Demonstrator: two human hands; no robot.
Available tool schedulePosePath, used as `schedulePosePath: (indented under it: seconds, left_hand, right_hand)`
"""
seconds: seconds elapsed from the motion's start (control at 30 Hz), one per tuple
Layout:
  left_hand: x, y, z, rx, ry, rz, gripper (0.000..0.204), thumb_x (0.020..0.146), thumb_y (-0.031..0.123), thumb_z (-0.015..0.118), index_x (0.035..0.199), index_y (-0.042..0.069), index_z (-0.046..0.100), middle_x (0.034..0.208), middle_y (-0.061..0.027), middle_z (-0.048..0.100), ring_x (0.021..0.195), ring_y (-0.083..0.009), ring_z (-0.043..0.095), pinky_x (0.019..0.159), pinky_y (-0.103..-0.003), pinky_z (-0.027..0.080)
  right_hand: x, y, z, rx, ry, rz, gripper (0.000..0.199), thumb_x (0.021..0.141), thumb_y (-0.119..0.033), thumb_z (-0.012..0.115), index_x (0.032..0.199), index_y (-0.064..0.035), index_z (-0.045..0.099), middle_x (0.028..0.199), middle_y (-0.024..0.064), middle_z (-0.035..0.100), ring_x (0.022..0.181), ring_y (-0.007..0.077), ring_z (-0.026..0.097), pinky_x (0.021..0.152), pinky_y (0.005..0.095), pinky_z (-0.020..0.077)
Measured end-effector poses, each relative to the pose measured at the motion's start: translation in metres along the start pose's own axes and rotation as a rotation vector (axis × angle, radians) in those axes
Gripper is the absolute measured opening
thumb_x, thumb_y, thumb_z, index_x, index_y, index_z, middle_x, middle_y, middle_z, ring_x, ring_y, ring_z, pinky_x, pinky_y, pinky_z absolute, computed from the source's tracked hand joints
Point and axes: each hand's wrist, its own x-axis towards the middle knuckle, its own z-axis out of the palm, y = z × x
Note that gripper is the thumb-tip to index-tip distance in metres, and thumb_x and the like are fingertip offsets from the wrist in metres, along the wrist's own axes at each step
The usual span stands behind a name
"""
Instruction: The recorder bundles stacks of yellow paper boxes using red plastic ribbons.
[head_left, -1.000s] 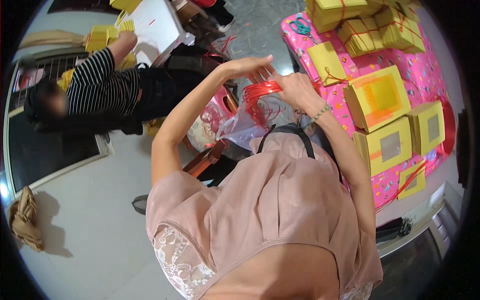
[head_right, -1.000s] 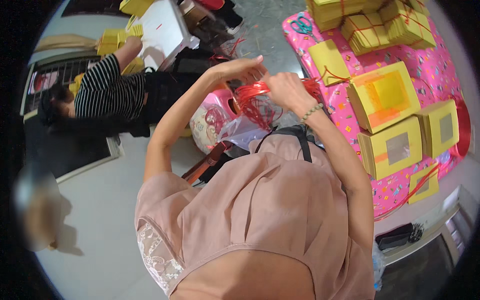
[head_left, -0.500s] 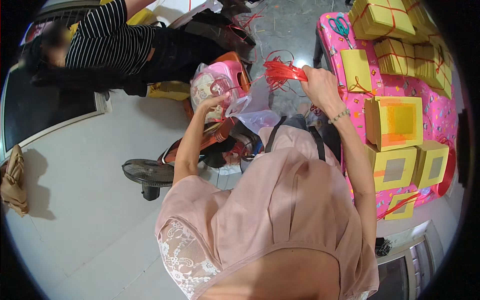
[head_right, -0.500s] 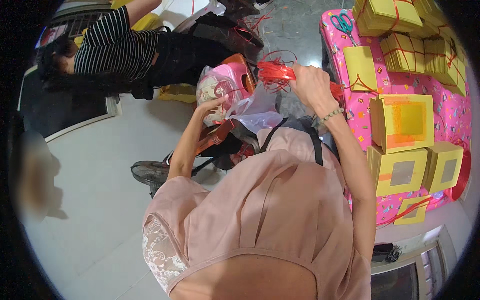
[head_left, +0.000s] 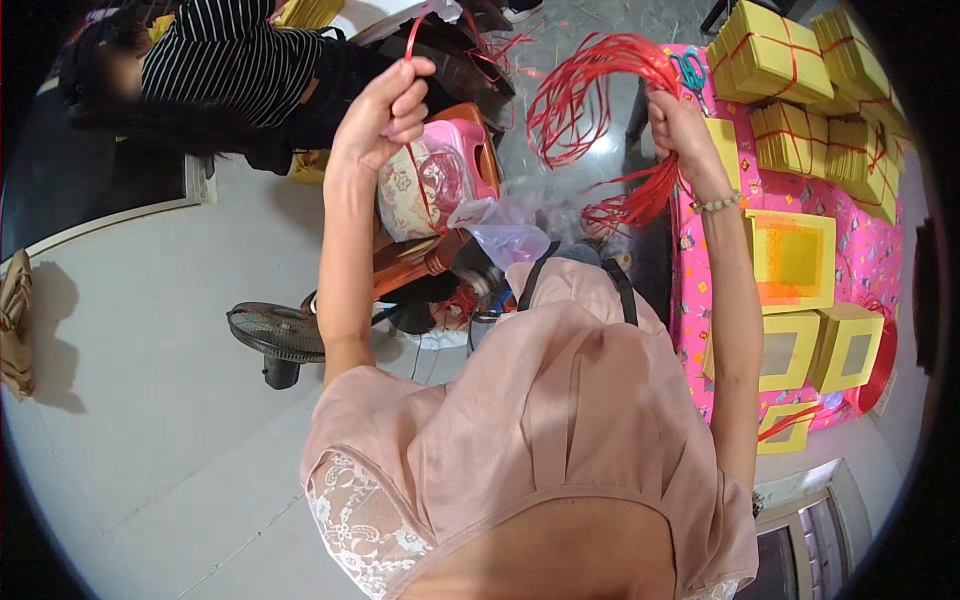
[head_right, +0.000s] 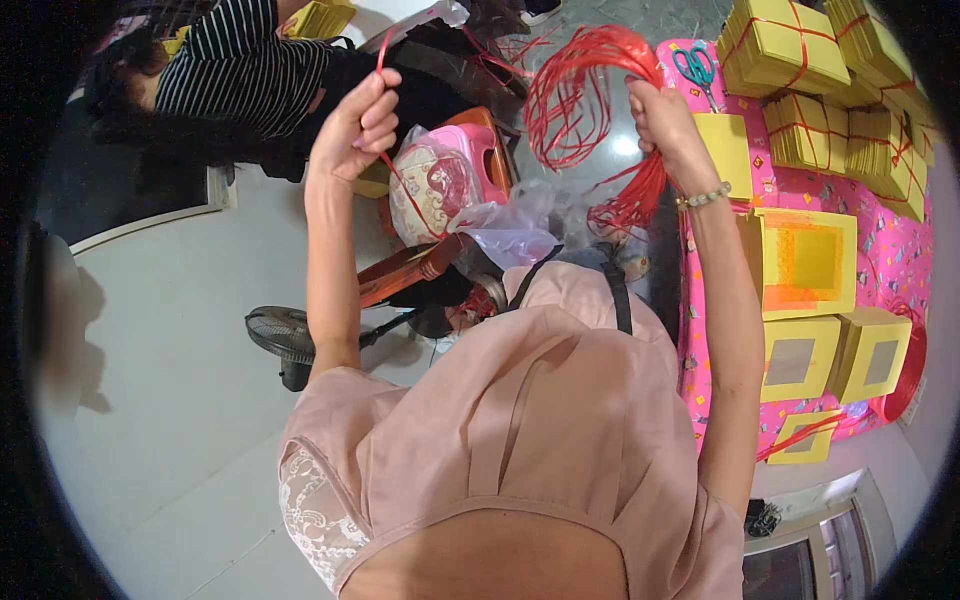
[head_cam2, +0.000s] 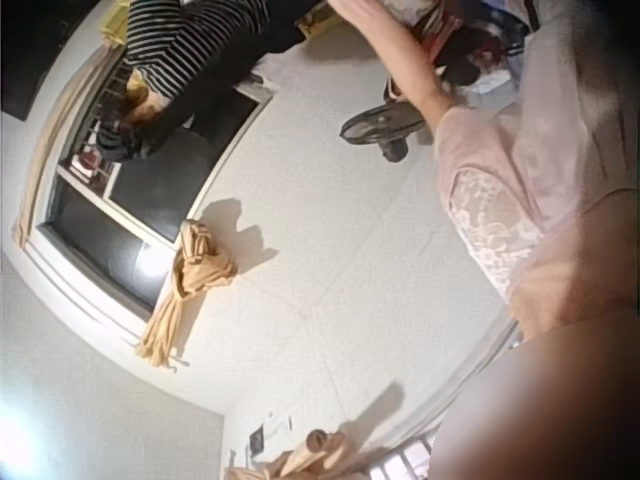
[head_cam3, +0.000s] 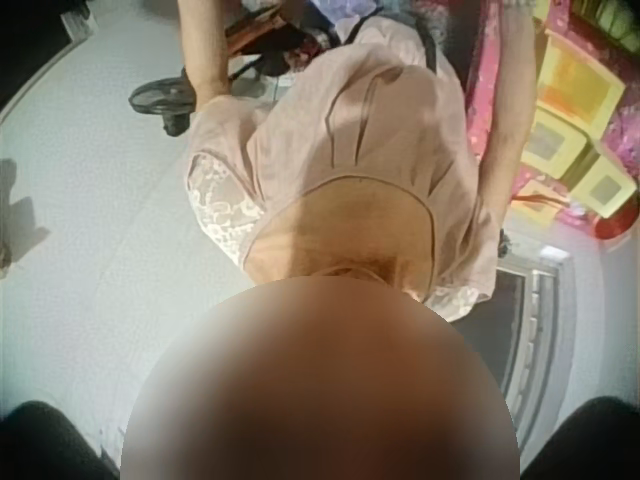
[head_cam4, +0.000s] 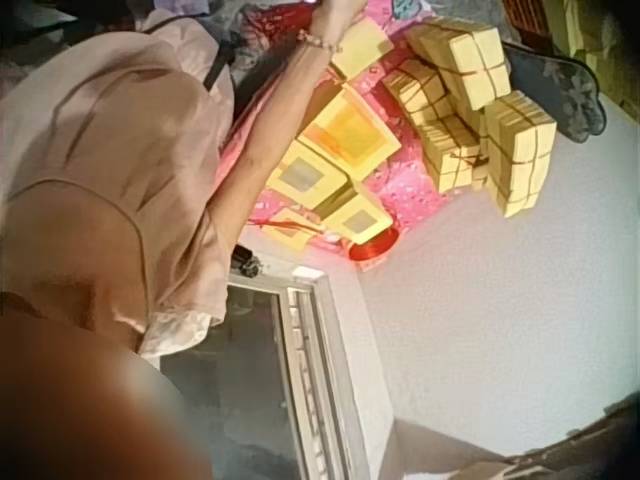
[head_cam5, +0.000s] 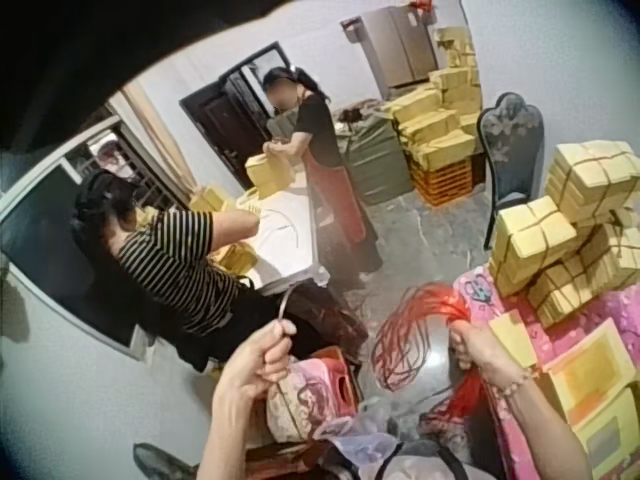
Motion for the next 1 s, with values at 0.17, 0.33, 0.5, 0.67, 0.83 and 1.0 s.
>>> schedulePosePath:
  seconds: [0.17,0.33,0.5,0.67,0.83,1.0]
  left_hand:
    - [0.019,0.019,0.046,0.058,-0.158,0.021,0.022,0.096,0.022,0.038,0.101,0.005,0.051,0.055,0.0065,0.03,0.04,-0.0011,0.022,0.034,-0.016,0.018]
    - [0.023,-0.013,0.059,0.371,-0.06,-0.041,0.021,0.095,0.025,0.041,0.098,0.008,0.052,0.055,0.0072,0.033,0.041,-0.0004,0.024,0.036,-0.016,0.018]
    - [0.007,-0.041,0.028,0.43,0.061,-0.051,0.022,0.095,0.025,0.041,0.099,0.008,0.053,0.055,0.0065,0.035,0.042,-0.0003,0.024,0.037,-0.016,0.017]
    - [0.008,-0.051,0.043,0.065,0.144,0.08,0.023,0.094,0.026,0.043,0.103,0.006,0.052,0.063,0.0037,0.04,0.051,-0.005,0.034,0.044,-0.019,0.027]
    - [0.062,-0.057,0.082,0.163,0.063,0.199,0.03,0.093,0.027,0.044,0.111,0.004,0.053,0.088,-0.0027,0.059,0.081,-0.0112,0.056,0.074,-0.025,0.044]
    - [0.143,-0.083,0.082,0.427,0.047,0.252,0.028,0.095,0.029,0.041,0.107,0.009,0.058,0.091,-0.0022,0.064,0.083,-0.0106,0.06,0.076,-0.025,0.044]
  right_hand:
    - [-0.016,-0.023,0.001,0.184,-0.062,-0.069,0.034,0.088,-0.029,0.048,0.059,-0.0155,0.036,0.048,-0.0086,0.028,0.039,0.0046,0.023,0.039,0.0225,0.0217]
    - [-0.028,-0.018,0.002,0.128,0.001,-0.107,0.033,0.087,-0.029,0.049,0.059,-0.0153,0.037,0.048,-0.0085,0.029,0.038,0.0041,0.023,0.038,0.0221,0.0215]
    - [-0.028,-0.004,-0.001,0.072,0.002,-0.068,0.036,0.089,-0.032,0.049,0.059,-0.0165,0.036,0.049,-0.0085,0.03,0.038,0.0031,0.024,0.038,0.0204,0.0206]
    - [-0.022,-0.001,0.023,0.049,-0.115,-0.067,0.032,0.087,-0.027,0.048,0.059,-0.0141,0.038,0.048,-0.0083,0.031,0.038,0.0039,0.025,0.038,0.0221,0.0198]
    - [-0.008,-0.01,0.028,-0.078,-0.066,-0.234,0.031,0.086,-0.024,0.048,0.058,-0.0122,0.042,0.05,-0.0069,0.036,0.041,0.0049,0.03,0.038,0.0237,0.0223]
    - [0.022,-0.003,0.003,-0.176,0.227,-0.223,0.029,0.082,-0.028,0.051,0.059,-0.0111,0.046,0.052,-0.0054,0.04,0.043,0.0056,0.034,0.039,0.0246,0.0252]
